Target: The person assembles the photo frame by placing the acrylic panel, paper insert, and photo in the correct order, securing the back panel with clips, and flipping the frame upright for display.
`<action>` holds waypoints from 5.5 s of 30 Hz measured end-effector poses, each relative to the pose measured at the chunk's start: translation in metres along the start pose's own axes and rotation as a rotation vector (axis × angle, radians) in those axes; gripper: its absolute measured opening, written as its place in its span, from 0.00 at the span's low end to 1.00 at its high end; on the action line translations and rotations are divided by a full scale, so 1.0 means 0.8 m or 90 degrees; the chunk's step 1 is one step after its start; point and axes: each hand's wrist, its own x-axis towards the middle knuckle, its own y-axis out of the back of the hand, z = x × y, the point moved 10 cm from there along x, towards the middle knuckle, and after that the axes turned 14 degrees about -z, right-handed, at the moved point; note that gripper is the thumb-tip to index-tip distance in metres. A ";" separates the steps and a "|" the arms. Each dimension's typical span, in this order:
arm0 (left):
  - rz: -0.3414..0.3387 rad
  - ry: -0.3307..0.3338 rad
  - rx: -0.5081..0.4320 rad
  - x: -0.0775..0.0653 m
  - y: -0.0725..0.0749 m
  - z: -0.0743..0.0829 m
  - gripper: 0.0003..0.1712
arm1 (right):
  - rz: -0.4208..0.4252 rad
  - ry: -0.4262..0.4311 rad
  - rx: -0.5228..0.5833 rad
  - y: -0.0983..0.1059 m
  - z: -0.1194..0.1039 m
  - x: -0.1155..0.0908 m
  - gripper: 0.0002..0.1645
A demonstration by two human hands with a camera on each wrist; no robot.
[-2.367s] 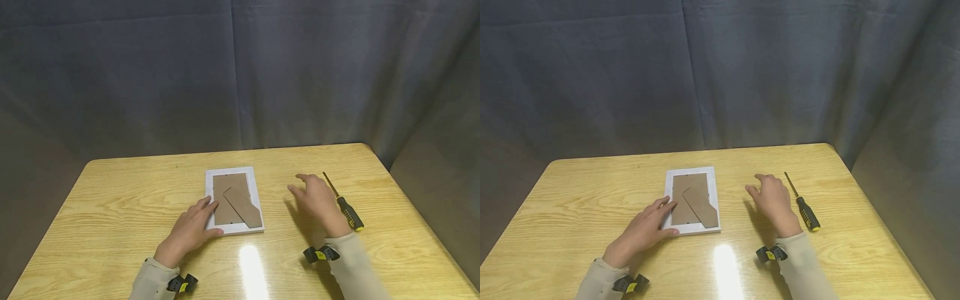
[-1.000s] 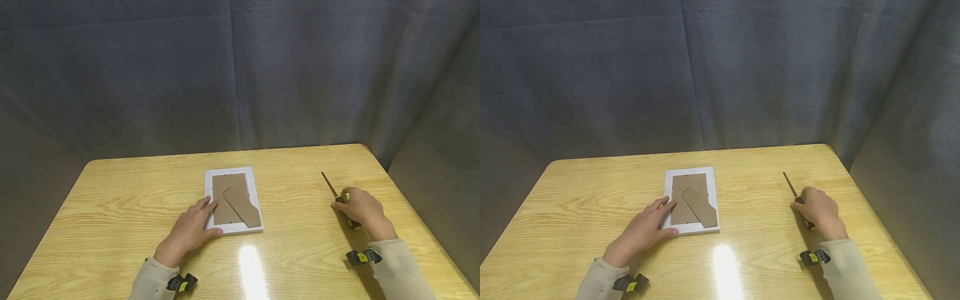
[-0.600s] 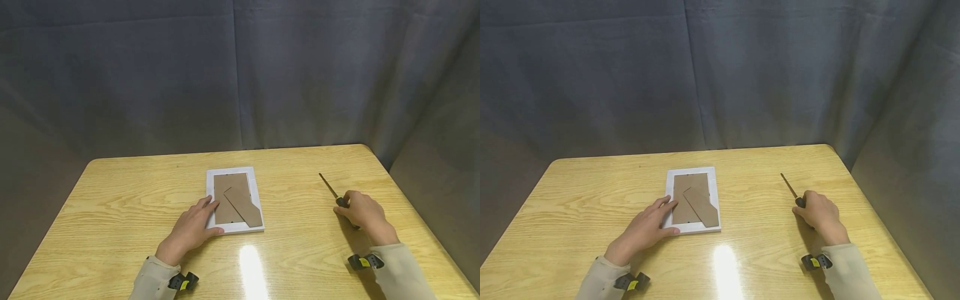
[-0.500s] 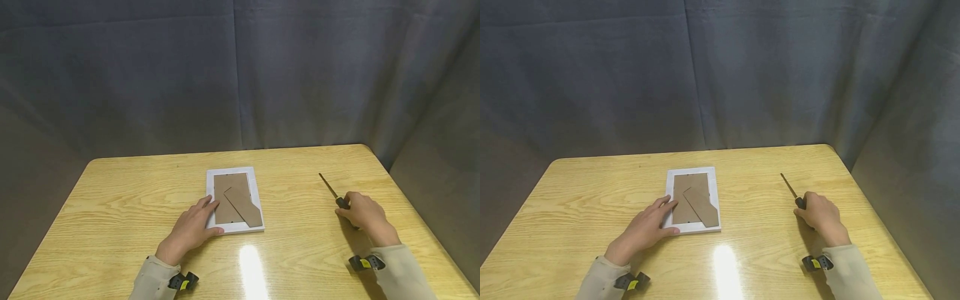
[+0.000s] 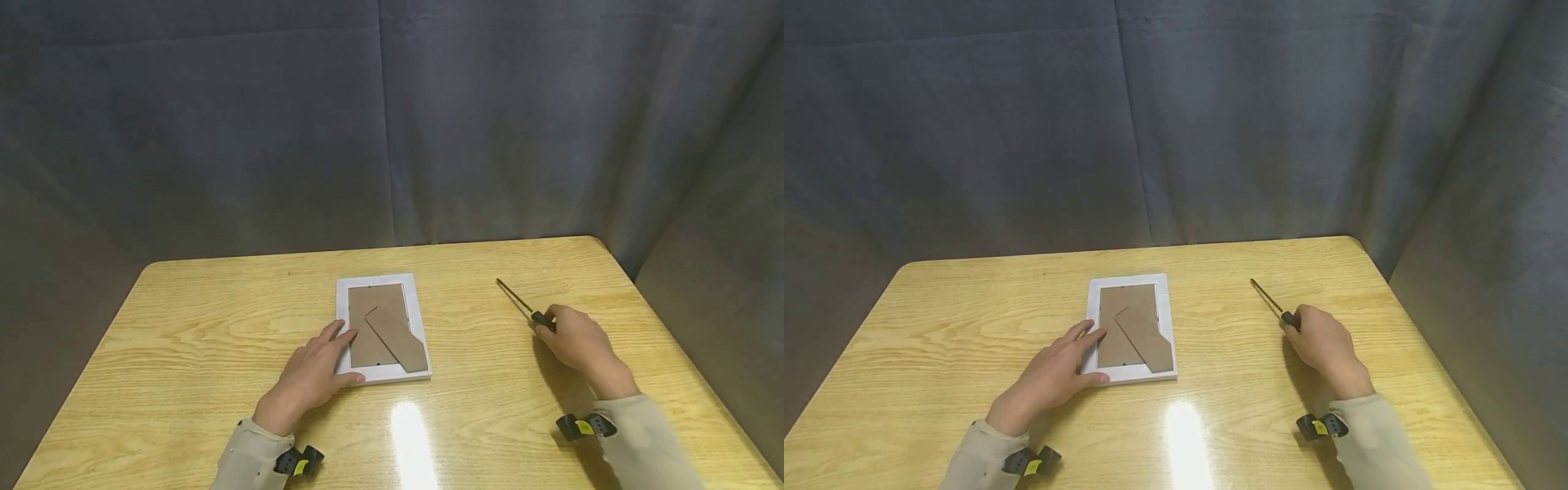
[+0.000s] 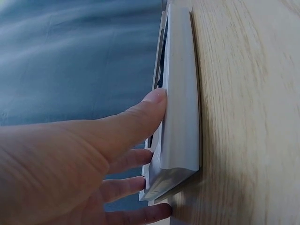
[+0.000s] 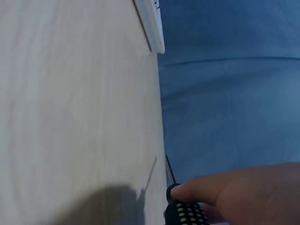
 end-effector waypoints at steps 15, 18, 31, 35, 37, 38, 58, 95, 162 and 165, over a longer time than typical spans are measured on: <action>0.000 -0.004 0.000 0.002 -0.001 0.003 0.47 | 0.003 0.103 0.075 0.000 -0.089 0.020 0.16; 0.002 -0.007 0.001 0.001 -0.001 0.004 0.47 | 0.009 0.110 0.082 0.002 -0.103 0.023 0.15; -0.001 -0.006 0.003 0.001 -0.001 0.006 0.47 | 0.062 0.131 0.141 0.006 -0.151 0.029 0.19; -0.003 -0.007 0.002 0.002 -0.002 0.007 0.47 | 0.062 0.169 0.192 0.007 -0.168 0.026 0.26; -0.003 -0.007 0.001 0.003 -0.002 0.008 0.47 | 0.063 0.181 0.214 0.007 -0.175 0.025 0.26; -0.003 -0.007 0.001 0.003 -0.001 0.008 0.47 | 0.065 0.186 0.222 0.008 -0.178 0.024 0.25; -0.011 0.000 0.000 0.003 -0.003 0.008 0.47 | 0.097 0.200 0.223 0.002 -0.190 0.020 0.16; -0.002 0.000 -0.007 0.001 0.000 0.010 0.47 | 0.086 0.284 0.231 0.001 -0.220 0.009 0.10; -0.015 -0.055 -0.064 0.005 -0.005 0.027 0.49 | 0.044 0.280 0.136 -0.027 -0.223 0.022 0.30; -0.016 -0.054 -0.062 0.004 -0.006 0.027 0.49 | 0.036 0.271 0.125 -0.028 -0.223 0.021 0.29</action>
